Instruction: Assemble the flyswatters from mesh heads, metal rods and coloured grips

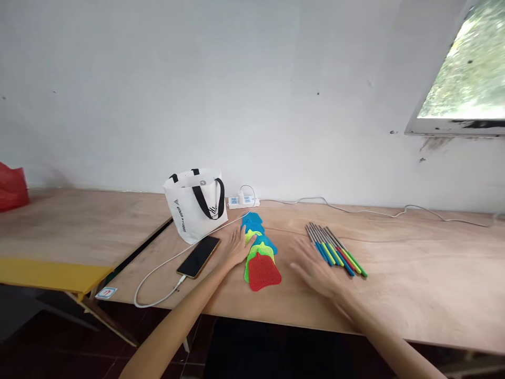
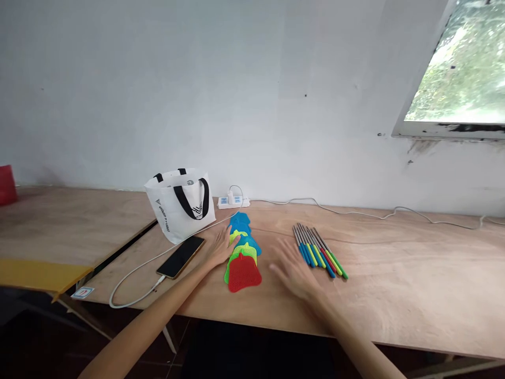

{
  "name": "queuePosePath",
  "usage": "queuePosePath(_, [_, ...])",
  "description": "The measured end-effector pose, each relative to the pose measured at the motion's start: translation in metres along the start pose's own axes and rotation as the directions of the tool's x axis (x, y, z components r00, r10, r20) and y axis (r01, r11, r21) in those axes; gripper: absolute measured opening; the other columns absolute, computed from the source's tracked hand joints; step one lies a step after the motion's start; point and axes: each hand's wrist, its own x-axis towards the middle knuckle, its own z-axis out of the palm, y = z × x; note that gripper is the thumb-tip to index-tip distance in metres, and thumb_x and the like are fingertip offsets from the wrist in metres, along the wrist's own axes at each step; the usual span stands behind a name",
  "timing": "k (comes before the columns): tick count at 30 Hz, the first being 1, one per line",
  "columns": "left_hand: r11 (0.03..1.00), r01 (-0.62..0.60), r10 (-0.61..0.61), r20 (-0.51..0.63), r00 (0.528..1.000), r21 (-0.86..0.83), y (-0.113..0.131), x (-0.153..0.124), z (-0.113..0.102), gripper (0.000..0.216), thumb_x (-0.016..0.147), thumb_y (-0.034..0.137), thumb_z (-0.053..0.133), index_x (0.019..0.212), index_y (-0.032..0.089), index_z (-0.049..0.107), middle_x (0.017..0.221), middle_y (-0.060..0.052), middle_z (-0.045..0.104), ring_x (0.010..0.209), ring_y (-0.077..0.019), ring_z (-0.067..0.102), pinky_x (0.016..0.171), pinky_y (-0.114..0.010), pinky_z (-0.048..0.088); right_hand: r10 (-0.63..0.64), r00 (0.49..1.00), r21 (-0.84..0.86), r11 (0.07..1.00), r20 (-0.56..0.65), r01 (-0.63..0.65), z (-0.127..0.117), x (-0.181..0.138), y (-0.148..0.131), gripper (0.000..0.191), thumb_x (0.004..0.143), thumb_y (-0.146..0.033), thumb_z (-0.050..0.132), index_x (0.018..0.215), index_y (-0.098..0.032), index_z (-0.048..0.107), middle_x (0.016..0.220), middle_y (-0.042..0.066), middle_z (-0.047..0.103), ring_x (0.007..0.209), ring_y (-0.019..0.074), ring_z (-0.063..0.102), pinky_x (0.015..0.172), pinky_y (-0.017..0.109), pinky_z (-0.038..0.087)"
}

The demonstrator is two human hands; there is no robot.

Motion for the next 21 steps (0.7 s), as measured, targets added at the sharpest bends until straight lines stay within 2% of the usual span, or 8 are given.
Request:
queuePosePath(2, [1.000, 0.014, -0.014, -0.014, 1.000, 0.010, -0.002, 0.010, 0.001, 0.081, 0.099, 0.069, 0.024, 0.161, 0.017, 0.014, 0.168, -0.017, 0.022, 0.156, -0.0308, 0.018, 0.124, -0.049, 0.017, -0.076, 0.991, 0.063, 0.996, 0.106, 0.070, 0.017, 0.013, -0.035, 0.069, 0.097, -0.065, 0.043, 0.160, -0.040, 0.027, 0.171, -0.003, 0.011, 0.157, 0.0314, 0.007, 0.126, 0.057, 0.012])
queuePosePath(5, [0.999, 0.030, -0.029, -0.054, 0.998, 0.020, -0.002, 0.021, 0.004, 0.081, 0.099, 0.068, 0.023, 0.159, 0.014, 0.018, 0.166, -0.020, 0.026, 0.154, -0.0322, 0.023, 0.123, -0.050, 0.019, 0.025, 0.989, 0.172, 0.984, 0.144, -0.050, 0.043, 0.045, -0.062, 0.070, 0.099, -0.068, 0.032, 0.161, -0.039, 0.020, 0.171, -0.001, 0.004, 0.157, 0.0309, 0.004, 0.125, 0.056, 0.015])
queuePosePath(7, [0.997, 0.076, -0.074, -0.092, 0.993, 0.017, 0.000, 0.023, 0.007, 0.080, 0.100, 0.066, 0.021, 0.158, 0.011, 0.021, 0.164, -0.022, 0.029, 0.153, -0.0319, 0.027, 0.122, -0.047, 0.020, 0.151, 0.980, 0.219, 0.960, 0.127, -0.176, 0.058, 0.071, -0.066, 0.072, 0.100, -0.068, 0.025, 0.163, -0.034, 0.017, 0.171, 0.003, 0.005, 0.157, 0.0312, 0.006, 0.124, 0.056, 0.017])
queuePosePath(9, [0.991, 0.136, -0.133, -0.130, 0.983, 0.013, 0.005, 0.025, 0.012, 0.077, 0.102, 0.062, 0.017, 0.156, 0.008, 0.025, 0.161, -0.024, 0.034, 0.151, -0.0313, 0.031, 0.121, -0.045, 0.023, 0.220, 0.967, 0.175, 0.955, 0.126, -0.240, 0.071, 0.094, -0.067, 0.073, 0.101, -0.066, 0.022, 0.163, -0.027, 0.018, 0.171, 0.007, 0.010, 0.156, 0.0335, 0.009, 0.123, 0.058, 0.016])
queuePosePath(11, [0.985, 0.173, -0.169, -0.149, 0.974, 0.016, 0.011, 0.026, 0.017, 0.074, 0.103, 0.058, 0.016, 0.155, 0.007, 0.027, 0.159, -0.025, 0.038, 0.150, -0.0317, 0.034, 0.120, -0.045, 0.025, 0.238, 0.962, 0.093, 0.963, 0.135, -0.251, 0.082, 0.109, -0.071, 0.071, 0.102, -0.060, 0.025, 0.162, -0.022, 0.022, 0.169, 0.011, 0.018, 0.156, 0.0360, 0.012, 0.122, 0.060, 0.012])
queuePosePath(13, [0.984, 0.173, -0.167, -0.140, 0.976, 0.031, 0.016, 0.028, 0.021, 0.071, 0.103, 0.055, 0.024, 0.155, 0.007, 0.029, 0.158, -0.025, 0.039, 0.149, -0.0324, 0.035, 0.120, -0.046, 0.025, 0.240, 0.961, 0.045, 0.968, 0.140, -0.249, 0.091, 0.118, -0.077, 0.066, 0.103, -0.051, 0.026, 0.160, -0.019, 0.027, 0.168, 0.013, 0.022, 0.155, 0.0366, 0.014, 0.122, 0.060, 0.009])
queuePosePath(15, [0.987, 0.156, -0.149, -0.130, 0.980, 0.047, 0.019, 0.032, 0.021, 0.065, 0.102, 0.049, 0.031, 0.153, 0.008, 0.033, 0.159, -0.023, 0.039, 0.149, -0.0318, 0.035, 0.121, -0.046, 0.023, 0.248, 0.959, 0.035, 0.966, 0.139, -0.255, 0.096, 0.122, -0.082, 0.062, 0.104, -0.044, 0.024, 0.159, -0.017, 0.029, 0.168, 0.013, 0.022, 0.155, 0.0354, 0.015, 0.122, 0.059, 0.008])
queuePosePath(21, [0.994, 0.087, -0.079, -0.120, 0.990, 0.068, 0.013, 0.042, 0.008, 0.048, 0.102, 0.034, 0.035, 0.143, 0.015, 0.049, 0.156, -0.016, 0.046, 0.148, -0.0269, 0.036, 0.122, -0.044, 0.021, 0.267, 0.955, 0.006, 0.963, 0.132, -0.270, 0.098, 0.137, -0.089, 0.063, 0.103, -0.039, 0.022, 0.158, -0.009, 0.031, 0.167, 0.019, 0.022, 0.155, 0.0363, 0.016, 0.122, 0.056, 0.010])
